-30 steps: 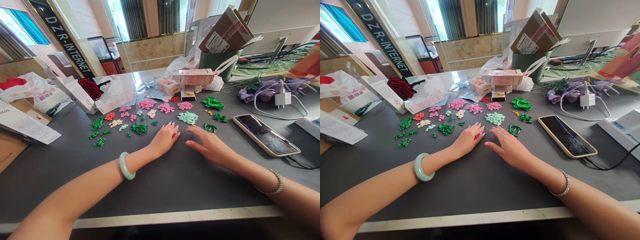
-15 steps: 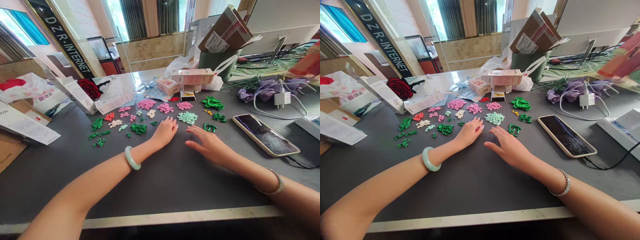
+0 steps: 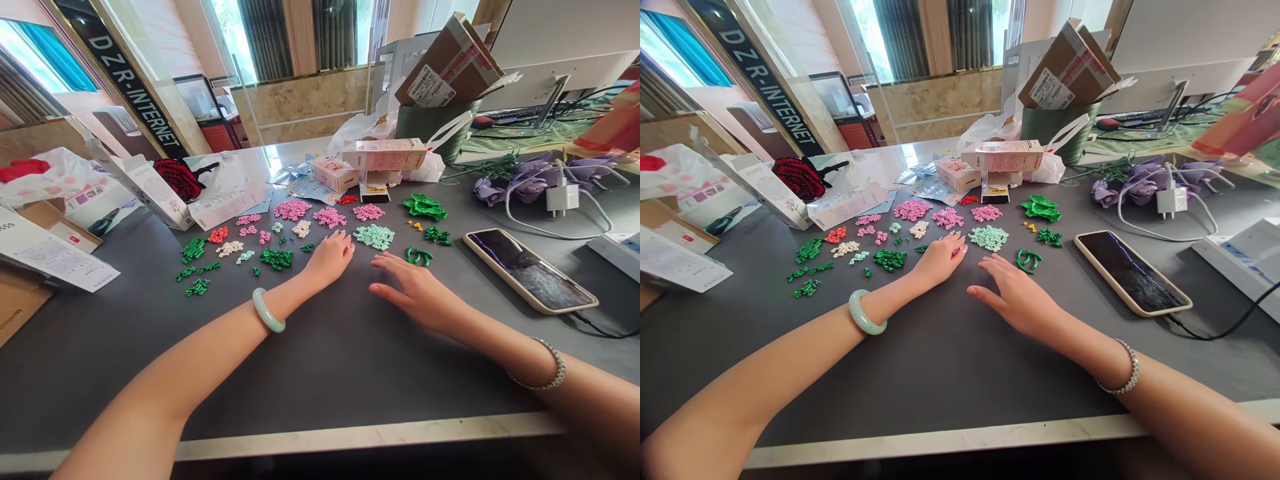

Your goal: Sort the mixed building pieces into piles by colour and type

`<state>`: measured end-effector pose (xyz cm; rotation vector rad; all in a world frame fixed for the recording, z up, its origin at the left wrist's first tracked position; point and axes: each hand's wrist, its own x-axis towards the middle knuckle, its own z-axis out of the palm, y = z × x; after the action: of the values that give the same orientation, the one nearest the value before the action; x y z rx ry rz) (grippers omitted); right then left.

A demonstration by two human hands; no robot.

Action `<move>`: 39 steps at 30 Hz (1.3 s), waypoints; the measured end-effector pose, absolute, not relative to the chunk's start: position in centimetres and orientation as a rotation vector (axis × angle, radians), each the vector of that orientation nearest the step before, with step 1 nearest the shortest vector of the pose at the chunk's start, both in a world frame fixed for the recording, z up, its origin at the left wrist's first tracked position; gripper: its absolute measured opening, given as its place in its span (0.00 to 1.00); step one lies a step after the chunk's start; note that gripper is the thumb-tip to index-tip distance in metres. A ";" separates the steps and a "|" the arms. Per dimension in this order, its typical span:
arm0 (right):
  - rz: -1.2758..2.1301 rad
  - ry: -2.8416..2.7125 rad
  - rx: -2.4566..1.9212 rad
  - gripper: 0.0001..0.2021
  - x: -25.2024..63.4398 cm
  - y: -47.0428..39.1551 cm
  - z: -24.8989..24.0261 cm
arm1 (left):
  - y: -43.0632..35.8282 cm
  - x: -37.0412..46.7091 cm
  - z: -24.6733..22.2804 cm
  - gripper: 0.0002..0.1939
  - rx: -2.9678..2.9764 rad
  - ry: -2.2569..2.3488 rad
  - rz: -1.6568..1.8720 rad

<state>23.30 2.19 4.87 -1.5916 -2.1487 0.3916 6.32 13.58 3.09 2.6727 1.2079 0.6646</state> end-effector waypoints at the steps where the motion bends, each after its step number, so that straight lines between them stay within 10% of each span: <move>1: 0.389 -2.151 -1.590 0.31 23.3 2.2 4.9 | 13.7 6.3 3.1 0.13 2.676 1.199 0.661; 39: 0.433 -2.172 -1.586 0.29 23.2 2.2 4.9 | 16.1 6.3 2.7 0.13 2.563 1.181 0.711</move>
<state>23.22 2.16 4.90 -1.5855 -2.1715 0.4330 6.31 16.05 2.70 2.5626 1.1813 0.7107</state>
